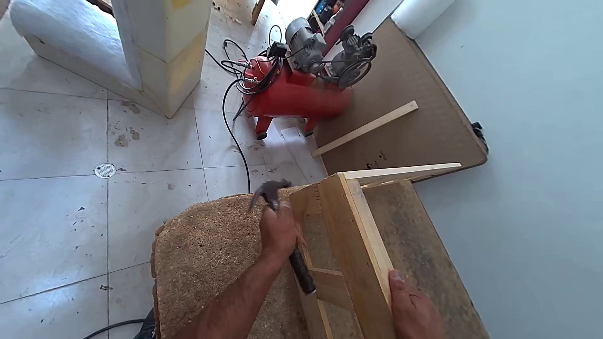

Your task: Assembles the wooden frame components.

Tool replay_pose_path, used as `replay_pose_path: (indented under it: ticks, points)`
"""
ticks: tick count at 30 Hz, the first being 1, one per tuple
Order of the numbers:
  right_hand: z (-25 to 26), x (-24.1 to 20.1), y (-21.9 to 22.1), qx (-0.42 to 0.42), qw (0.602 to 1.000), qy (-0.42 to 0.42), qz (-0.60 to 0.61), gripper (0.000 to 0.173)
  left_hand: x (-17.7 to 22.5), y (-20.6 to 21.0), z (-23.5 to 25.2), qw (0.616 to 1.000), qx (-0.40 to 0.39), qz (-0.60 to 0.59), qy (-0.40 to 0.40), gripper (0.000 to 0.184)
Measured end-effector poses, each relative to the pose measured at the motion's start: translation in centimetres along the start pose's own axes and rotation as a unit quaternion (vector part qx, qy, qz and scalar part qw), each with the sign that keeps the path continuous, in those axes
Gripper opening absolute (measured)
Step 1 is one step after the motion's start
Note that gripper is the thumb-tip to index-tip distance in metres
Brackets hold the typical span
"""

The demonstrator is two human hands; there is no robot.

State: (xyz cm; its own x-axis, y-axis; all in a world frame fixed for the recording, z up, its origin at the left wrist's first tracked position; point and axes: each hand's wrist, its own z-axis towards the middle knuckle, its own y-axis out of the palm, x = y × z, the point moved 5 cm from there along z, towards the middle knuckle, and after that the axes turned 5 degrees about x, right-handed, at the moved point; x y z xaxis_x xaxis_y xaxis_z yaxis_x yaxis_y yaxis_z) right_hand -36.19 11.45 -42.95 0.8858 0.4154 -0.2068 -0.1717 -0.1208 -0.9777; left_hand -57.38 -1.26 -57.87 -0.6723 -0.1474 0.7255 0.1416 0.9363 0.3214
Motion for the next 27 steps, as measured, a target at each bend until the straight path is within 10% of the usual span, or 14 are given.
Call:
replay_pose_path:
  ticks: [2, 6, 11, 15, 19, 23, 27]
  points:
    - [0.1, 0.0, -0.1, 0.001, 1.0, -0.001, -0.009, 0.065, -0.2, 0.4, 0.0, 0.999, 0.042, -0.013, 0.025, 0.038]
    - [0.3, 0.2, -0.1, 0.002, 1.0, 0.013, -0.002, 0.065, -0.6, 1.7, 0.5, 0.986, -0.115, 0.12, -0.014, 0.039]
    - [0.5, 0.5, -0.1, -0.001, 1.0, 0.018, -0.006, 0.065, -0.1, -0.2, 2.4, 0.998, 0.045, -0.032, 0.015, 0.036]
    - [0.6, 0.6, -0.2, 0.002, 1.0, 0.023, -0.007, 0.065, -1.2, 1.1, 3.1, 0.99, -0.095, 0.095, -0.044, 0.036]
    - [0.7, 0.4, -0.2, 0.002, 1.0, 0.022, -0.005, 0.064, -0.7, 0.5, 2.3, 0.998, 0.048, -0.028, 0.005, 0.038]
    - [0.9, 0.7, -0.2, -0.001, 1.0, 0.028, 0.007, 0.063, -3.1, 1.5, 2.8, 0.988, -0.106, 0.094, -0.054, 0.041]
    - [1.0, 0.7, -0.3, 0.006, 1.0, 0.023, 0.006, 0.063, -3.2, 0.5, 4.9, 0.998, 0.058, -0.029, -0.019, 0.042]
